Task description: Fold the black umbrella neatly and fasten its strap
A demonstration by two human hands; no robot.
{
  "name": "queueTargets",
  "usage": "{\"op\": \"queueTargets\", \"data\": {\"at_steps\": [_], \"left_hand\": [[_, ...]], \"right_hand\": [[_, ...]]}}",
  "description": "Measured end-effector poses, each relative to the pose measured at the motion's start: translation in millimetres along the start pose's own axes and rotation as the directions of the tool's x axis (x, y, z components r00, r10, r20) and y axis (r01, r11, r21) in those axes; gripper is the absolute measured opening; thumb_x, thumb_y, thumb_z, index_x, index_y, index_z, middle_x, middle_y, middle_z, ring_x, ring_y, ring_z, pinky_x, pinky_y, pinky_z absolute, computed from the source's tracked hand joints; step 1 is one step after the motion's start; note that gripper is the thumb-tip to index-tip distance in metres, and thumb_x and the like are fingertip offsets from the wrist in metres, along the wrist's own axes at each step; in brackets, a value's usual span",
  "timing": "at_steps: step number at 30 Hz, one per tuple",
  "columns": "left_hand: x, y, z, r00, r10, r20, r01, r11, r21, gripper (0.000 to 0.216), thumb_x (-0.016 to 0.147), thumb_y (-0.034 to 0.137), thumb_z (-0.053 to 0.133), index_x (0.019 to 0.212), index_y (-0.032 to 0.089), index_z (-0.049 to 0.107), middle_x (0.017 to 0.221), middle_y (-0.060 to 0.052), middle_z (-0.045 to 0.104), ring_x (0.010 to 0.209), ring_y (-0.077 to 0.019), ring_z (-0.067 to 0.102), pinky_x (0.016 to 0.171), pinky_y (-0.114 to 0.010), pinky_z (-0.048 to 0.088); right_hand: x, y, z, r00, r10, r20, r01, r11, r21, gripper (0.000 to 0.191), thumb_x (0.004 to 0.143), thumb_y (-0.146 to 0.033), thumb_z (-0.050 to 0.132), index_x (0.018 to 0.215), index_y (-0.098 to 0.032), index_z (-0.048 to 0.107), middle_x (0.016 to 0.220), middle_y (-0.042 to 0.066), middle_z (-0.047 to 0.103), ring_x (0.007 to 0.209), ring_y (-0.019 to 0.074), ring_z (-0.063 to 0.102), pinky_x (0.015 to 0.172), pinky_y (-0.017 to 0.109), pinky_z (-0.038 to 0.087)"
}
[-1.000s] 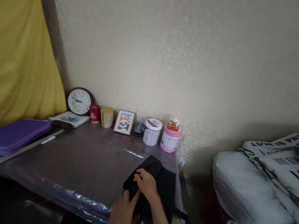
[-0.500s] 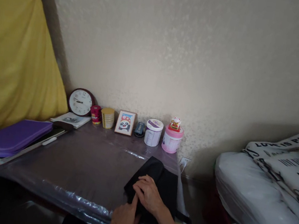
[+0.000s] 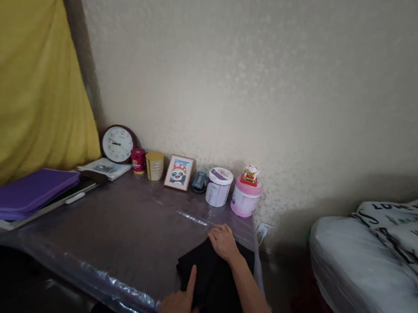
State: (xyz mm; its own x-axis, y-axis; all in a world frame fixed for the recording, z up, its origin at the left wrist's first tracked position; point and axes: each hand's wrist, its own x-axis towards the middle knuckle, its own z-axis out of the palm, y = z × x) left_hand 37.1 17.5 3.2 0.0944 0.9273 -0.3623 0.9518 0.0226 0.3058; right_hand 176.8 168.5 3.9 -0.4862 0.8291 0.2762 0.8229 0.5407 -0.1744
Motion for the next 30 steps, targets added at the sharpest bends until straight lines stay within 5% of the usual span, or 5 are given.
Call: {"op": "queueTargets", "data": {"at_steps": [5, 10, 15, 21, 30], "left_hand": [[-0.9, -1.2, 4.3, 0.999, -0.001, -0.04, 0.001, 1.0, 0.005, 0.072, 0.08, 0.027, 0.041, 0.137, 0.014, -0.002, 0.095, -0.011, 0.066, 0.088, -0.0242, 0.061, 0.075, -0.034, 0.042], [-1.9, -3.8, 7.9, 0.998, -0.024, -0.056, 0.024, 1.0, -0.001, 0.069, 0.08, 0.027, 0.04, 0.137, 0.012, 0.006, 0.097, -0.012, 0.065, 0.089, -0.0247, 0.06, 0.075, -0.034, 0.042], [-4.3, -5.7, 8.5, 0.996, 0.016, -0.086, -0.016, 1.0, -0.004, 0.067, 0.081, 0.029, 0.038, 0.137, 0.01, 0.006, 0.097, -0.013, 0.064, 0.088, -0.0235, 0.06, 0.074, -0.033, 0.041], [-7.5, -4.3, 7.5, 0.996, 0.029, -0.086, -0.03, 0.999, -0.014, 0.065, 0.083, 0.03, 0.036, 0.137, 0.009, 0.005, 0.097, -0.013, 0.064, 0.088, -0.0214, 0.06, 0.073, -0.03, 0.04], [-7.6, -3.8, 5.5, 0.994, 0.046, -0.102, -0.049, 0.998, -0.03, 0.065, 0.083, 0.028, 0.037, 0.137, 0.007, 0.007, 0.097, -0.014, 0.064, 0.088, -0.0226, 0.06, 0.072, -0.03, 0.041]], "right_hand": [[11.3, 16.5, 0.3, 0.987, 0.156, -0.027, -0.156, 0.988, -0.004, 0.031, 0.088, -0.028, 0.035, 0.085, -0.021, 0.065, 0.092, 0.005, 0.067, 0.089, 0.0169, 0.058, 0.082, 0.028, 0.038], [-9.9, 36.5, -10.0, 0.932, 0.324, -0.162, -0.327, 0.945, 0.009, 0.033, 0.088, -0.027, 0.031, 0.102, -0.017, 0.058, 0.103, 0.009, 0.063, 0.098, 0.0194, 0.056, 0.087, 0.031, 0.038], [-74.7, 49.7, -22.1, 0.726, 0.543, -0.421, -0.507, 0.837, 0.205, 0.035, 0.083, -0.034, 0.036, 0.1, -0.011, 0.057, 0.099, 0.014, 0.063, 0.093, 0.0222, 0.058, 0.085, 0.034, 0.041], [-132.8, 21.8, -21.3, 0.686, 0.676, -0.269, -0.541, 0.721, 0.432, 0.037, 0.077, -0.047, 0.041, 0.091, -0.017, 0.059, 0.083, 0.009, 0.067, 0.077, 0.0223, 0.063, 0.069, 0.03, 0.047], [-133.3, -10.7, -15.8, 0.658, 0.732, -0.175, -0.492, 0.595, 0.636, 0.037, 0.064, -0.046, 0.053, 0.084, -0.017, 0.062, 0.075, 0.006, 0.066, 0.076, 0.024, 0.062, 0.068, 0.032, 0.048]]}}
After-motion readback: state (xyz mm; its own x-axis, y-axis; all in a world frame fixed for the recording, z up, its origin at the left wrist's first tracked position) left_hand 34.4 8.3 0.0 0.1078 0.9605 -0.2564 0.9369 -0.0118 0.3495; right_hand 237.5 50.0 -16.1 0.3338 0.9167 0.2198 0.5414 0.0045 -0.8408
